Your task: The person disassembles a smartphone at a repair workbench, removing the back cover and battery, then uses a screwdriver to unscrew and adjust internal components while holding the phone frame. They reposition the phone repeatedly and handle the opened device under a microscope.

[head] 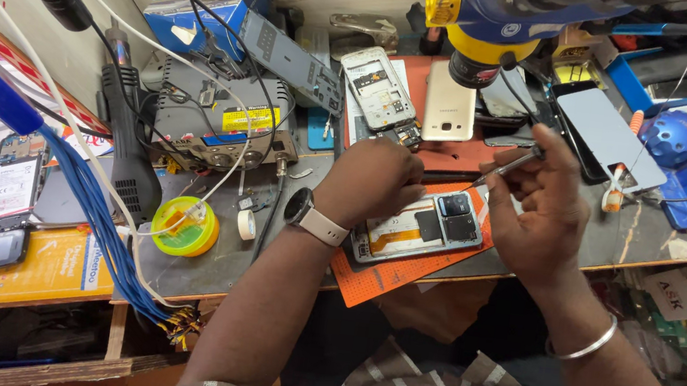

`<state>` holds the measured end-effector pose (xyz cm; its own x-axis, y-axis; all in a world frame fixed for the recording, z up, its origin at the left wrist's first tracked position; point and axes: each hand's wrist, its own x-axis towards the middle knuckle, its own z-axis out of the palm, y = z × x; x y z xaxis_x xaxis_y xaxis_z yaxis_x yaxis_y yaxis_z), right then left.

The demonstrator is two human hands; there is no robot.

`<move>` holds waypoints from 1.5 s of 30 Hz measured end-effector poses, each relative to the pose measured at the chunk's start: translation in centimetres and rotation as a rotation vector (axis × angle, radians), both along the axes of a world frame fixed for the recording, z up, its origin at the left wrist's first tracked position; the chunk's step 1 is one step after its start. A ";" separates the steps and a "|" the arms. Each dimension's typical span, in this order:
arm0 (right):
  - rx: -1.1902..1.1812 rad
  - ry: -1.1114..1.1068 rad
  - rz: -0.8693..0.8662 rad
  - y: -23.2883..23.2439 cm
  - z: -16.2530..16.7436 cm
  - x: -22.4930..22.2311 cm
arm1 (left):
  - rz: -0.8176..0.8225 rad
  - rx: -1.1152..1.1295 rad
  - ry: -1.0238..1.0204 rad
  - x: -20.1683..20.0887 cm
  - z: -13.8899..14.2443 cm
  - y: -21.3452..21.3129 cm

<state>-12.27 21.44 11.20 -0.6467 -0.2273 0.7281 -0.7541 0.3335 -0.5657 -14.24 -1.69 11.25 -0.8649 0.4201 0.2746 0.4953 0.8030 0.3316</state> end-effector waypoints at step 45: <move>1.233 -0.090 -0.245 -3.9 0.5 1.0 | -0.091 0.037 0.005 0.4 -0.8 -0.4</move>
